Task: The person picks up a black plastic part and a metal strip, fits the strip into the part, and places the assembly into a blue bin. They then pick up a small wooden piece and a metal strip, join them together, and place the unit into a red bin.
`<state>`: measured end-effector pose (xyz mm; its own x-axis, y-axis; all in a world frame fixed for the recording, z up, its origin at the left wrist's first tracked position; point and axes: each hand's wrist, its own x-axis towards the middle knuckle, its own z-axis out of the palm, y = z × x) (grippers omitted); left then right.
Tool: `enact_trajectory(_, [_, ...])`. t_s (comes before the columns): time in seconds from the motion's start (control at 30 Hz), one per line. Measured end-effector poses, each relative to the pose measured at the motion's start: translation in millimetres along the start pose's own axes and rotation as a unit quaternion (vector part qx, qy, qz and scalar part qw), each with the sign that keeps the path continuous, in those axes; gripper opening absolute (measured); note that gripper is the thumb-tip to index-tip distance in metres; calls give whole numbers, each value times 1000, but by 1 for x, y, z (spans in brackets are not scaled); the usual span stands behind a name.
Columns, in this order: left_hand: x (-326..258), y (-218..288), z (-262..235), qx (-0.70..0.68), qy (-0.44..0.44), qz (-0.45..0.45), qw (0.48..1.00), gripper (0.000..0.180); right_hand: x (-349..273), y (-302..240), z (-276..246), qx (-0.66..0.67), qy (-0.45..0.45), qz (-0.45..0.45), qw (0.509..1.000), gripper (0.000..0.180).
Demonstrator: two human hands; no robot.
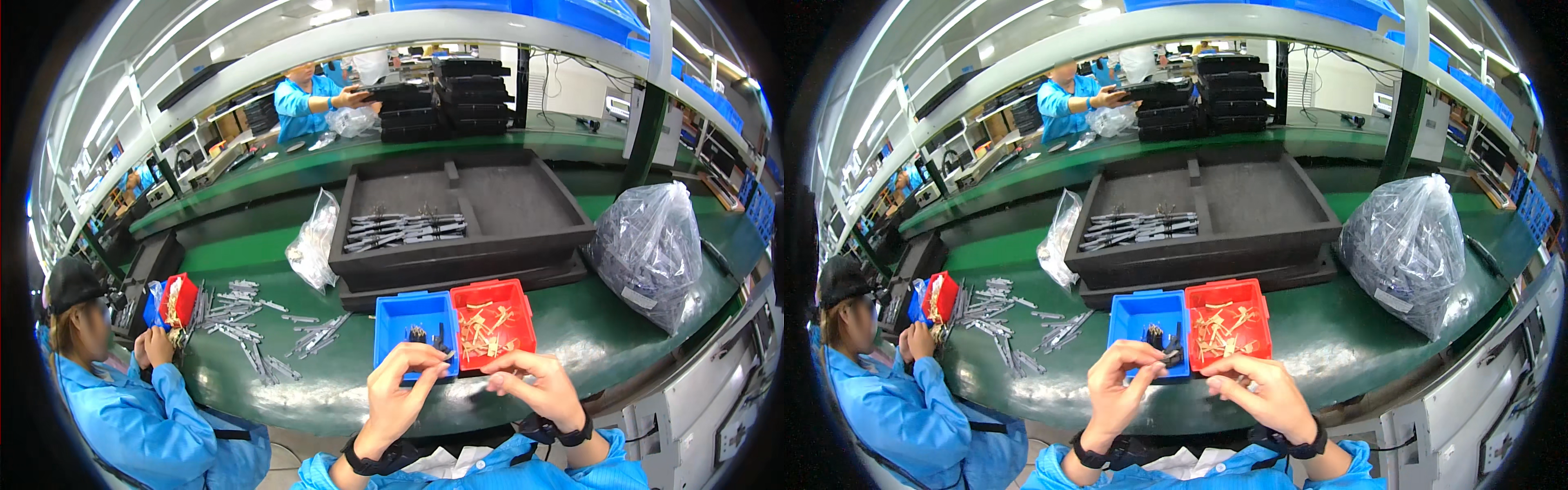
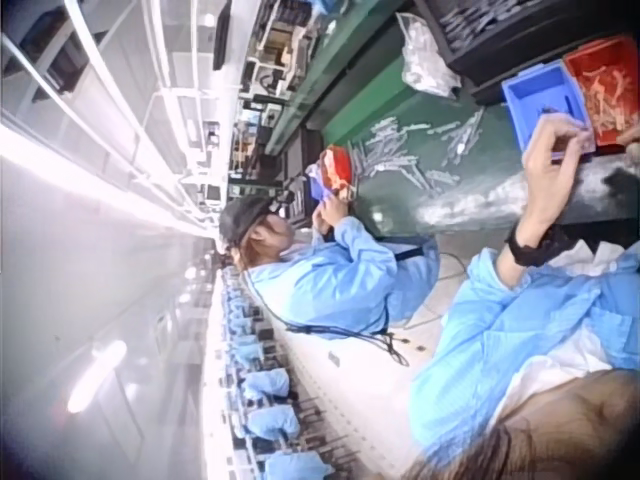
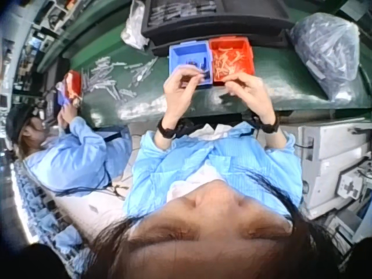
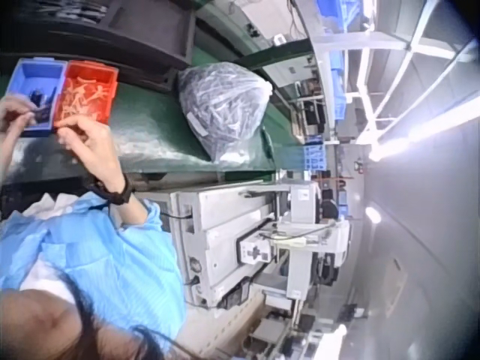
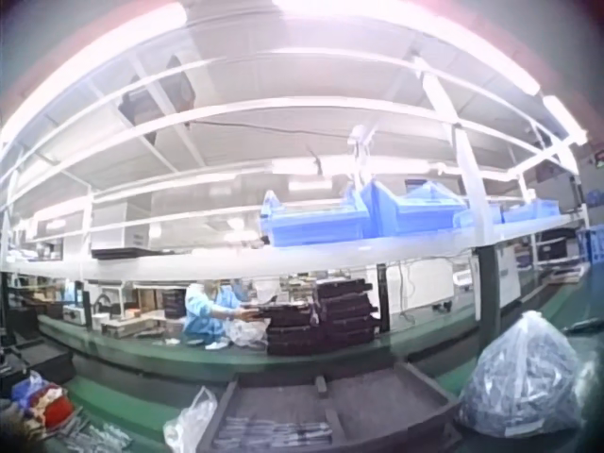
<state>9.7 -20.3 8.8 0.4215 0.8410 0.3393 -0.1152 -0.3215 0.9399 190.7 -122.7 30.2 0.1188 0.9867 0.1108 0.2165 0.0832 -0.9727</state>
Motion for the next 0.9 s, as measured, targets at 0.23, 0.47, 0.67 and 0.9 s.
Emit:
enact_trajectory(0.23, [-11,2,-14,123,-54,249,959,20,16,6,29,224,-20,85,971,23])
enact_trajectory(0.47, [-14,-5,-14,117,-87,273,951,22,17,9,33,288,-20,93,953,15])
enact_trajectory(0.67, [-12,-3,-11,122,-92,249,957,22,17,14,32,273,1,78,959,13])
enact_trajectory(0.9, [1,11,11,276,-17,219,936,11,17,14,35,15,119,-116,986,8])
